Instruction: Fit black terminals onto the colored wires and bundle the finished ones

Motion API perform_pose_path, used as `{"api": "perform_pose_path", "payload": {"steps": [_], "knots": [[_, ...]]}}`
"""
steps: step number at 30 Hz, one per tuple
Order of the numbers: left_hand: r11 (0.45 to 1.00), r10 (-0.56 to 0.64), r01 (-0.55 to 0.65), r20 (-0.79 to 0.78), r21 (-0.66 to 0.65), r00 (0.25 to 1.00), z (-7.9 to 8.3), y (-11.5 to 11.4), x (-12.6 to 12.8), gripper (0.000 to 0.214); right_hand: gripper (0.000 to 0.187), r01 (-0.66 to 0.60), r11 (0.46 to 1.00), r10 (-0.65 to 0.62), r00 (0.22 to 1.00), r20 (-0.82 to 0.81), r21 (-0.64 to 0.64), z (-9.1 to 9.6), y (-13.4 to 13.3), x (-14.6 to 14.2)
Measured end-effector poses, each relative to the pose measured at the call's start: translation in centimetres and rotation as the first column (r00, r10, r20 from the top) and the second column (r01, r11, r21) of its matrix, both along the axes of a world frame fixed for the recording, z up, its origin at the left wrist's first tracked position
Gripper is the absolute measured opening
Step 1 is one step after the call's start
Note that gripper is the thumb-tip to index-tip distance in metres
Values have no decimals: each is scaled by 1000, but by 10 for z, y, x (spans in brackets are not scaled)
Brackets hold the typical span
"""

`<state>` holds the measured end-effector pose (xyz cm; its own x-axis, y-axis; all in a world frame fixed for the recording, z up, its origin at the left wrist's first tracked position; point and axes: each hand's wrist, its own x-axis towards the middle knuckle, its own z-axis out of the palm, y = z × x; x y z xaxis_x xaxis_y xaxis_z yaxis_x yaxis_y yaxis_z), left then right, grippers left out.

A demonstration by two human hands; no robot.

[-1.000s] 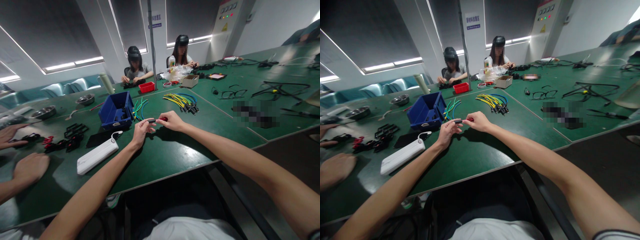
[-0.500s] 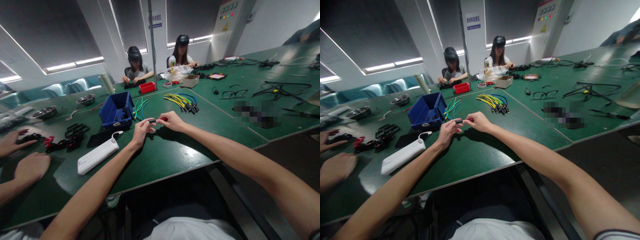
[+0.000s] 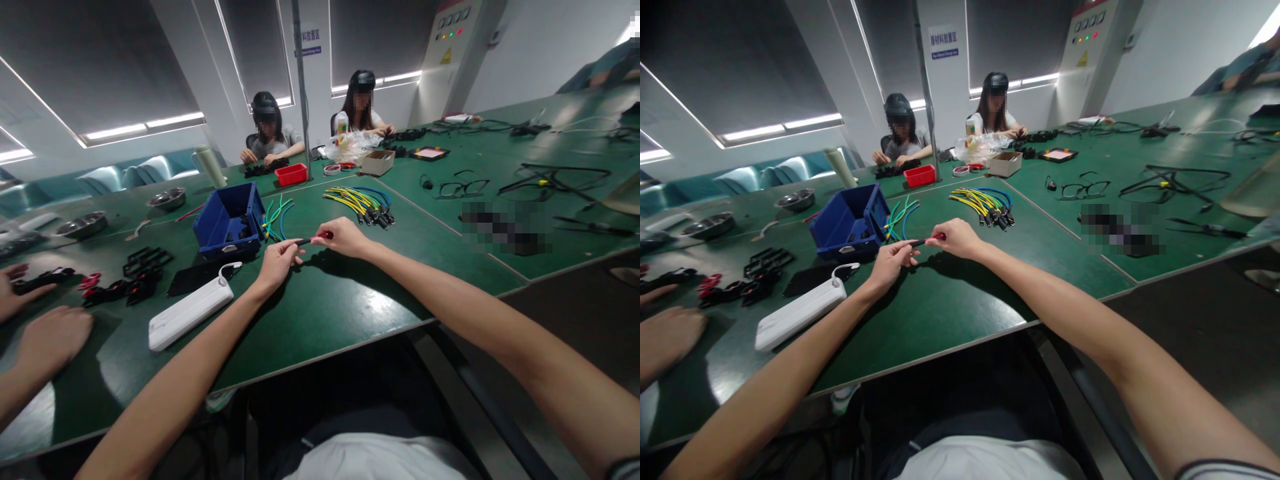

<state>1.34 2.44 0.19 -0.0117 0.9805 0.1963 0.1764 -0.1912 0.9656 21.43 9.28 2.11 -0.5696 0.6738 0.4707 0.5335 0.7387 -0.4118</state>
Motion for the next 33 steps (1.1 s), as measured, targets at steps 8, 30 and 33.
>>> {"api": "perform_pose_path", "payload": {"steps": [8, 30, 33], "knots": [[996, 55, -42, -184, 72, 981, -2, 0, -3, 33, 29, 22, 1000, -22, 998, 59, -1, -2, 1, -1], [994, 40, -7, -298, 109, 954, -6, -1, -9, 30, 31, 74, 993, -87, 987, 136, 96, -5, -9, -7], [994, 40, -4, -320, 113, 946, -7, -1, -9, 30, 30, 71, 992, -85, 986, 141, 105, -4, -10, -7]]}}
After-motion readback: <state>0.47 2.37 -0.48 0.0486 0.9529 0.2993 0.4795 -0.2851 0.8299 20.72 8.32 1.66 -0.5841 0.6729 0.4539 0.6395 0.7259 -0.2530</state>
